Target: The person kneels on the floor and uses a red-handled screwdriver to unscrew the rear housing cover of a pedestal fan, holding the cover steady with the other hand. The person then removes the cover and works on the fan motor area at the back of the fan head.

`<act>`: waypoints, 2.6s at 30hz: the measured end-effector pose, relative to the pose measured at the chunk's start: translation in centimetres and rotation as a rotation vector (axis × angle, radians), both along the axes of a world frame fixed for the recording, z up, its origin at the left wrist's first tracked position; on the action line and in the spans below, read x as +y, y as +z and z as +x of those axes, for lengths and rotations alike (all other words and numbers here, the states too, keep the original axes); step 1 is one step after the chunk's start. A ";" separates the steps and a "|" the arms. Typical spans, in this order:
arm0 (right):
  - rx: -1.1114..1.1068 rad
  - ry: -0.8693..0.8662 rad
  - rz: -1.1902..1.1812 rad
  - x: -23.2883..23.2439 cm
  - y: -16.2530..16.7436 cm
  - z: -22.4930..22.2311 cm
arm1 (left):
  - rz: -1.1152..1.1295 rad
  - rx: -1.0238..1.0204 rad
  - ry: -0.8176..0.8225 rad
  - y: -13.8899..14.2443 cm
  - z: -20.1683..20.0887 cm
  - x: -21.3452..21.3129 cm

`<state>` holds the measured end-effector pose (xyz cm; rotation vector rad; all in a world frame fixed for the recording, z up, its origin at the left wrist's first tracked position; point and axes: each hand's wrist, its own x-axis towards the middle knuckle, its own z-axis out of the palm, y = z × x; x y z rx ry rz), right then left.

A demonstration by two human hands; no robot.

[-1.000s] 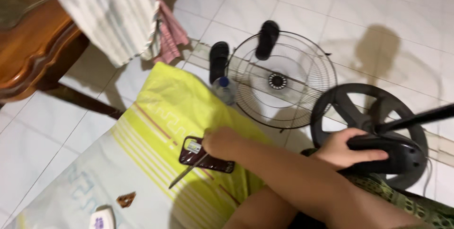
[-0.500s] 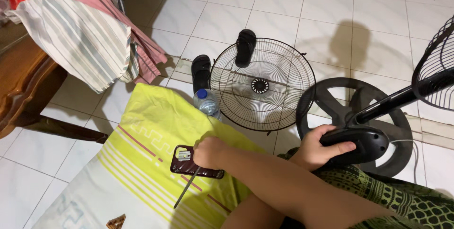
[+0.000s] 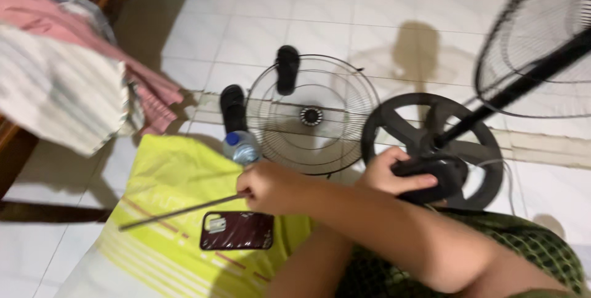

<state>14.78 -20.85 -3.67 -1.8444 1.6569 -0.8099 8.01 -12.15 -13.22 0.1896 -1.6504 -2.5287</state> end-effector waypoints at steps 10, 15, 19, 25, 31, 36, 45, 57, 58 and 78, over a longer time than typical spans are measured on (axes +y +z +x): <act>-0.536 -0.993 -0.112 29.4 11.4 -12.2 | 0.373 -0.028 -0.076 1.8 -2.5 4.3; -0.902 -1.187 -0.374 37.5 9.3 -13.6 | 0.516 0.051 -0.331 5.1 -1.4 6.9; -0.930 -1.208 -0.394 40.0 7.4 -12.8 | 0.456 0.111 -0.302 6.8 -1.4 9.3; -0.873 -1.219 -0.381 40.9 8.0 -12.1 | 0.091 0.109 -0.289 8.6 -0.4 10.1; -0.594 -1.437 -0.247 40.4 8.1 -11.5 | 0.153 0.118 -0.230 9.1 -0.5 11.4; -0.436 -1.453 -0.304 39.6 7.6 -11.3 | 0.067 0.083 -0.215 9.2 -0.5 11.5; -0.246 -1.512 -0.211 38.8 8.2 -11.4 | 0.051 0.126 -0.187 9.1 -0.4 11.8; -0.311 -1.464 -0.244 39.0 8.0 -12.6 | 0.079 0.158 -0.183 9.4 -0.3 11.8; -0.320 -1.457 -0.255 39.0 7.9 -12.6 | 0.084 0.160 -0.186 9.5 -0.3 11.8; -0.625 -1.206 -0.183 39.4 7.6 -14.5 | 0.056 0.168 -0.074 7.8 -0.2 12.6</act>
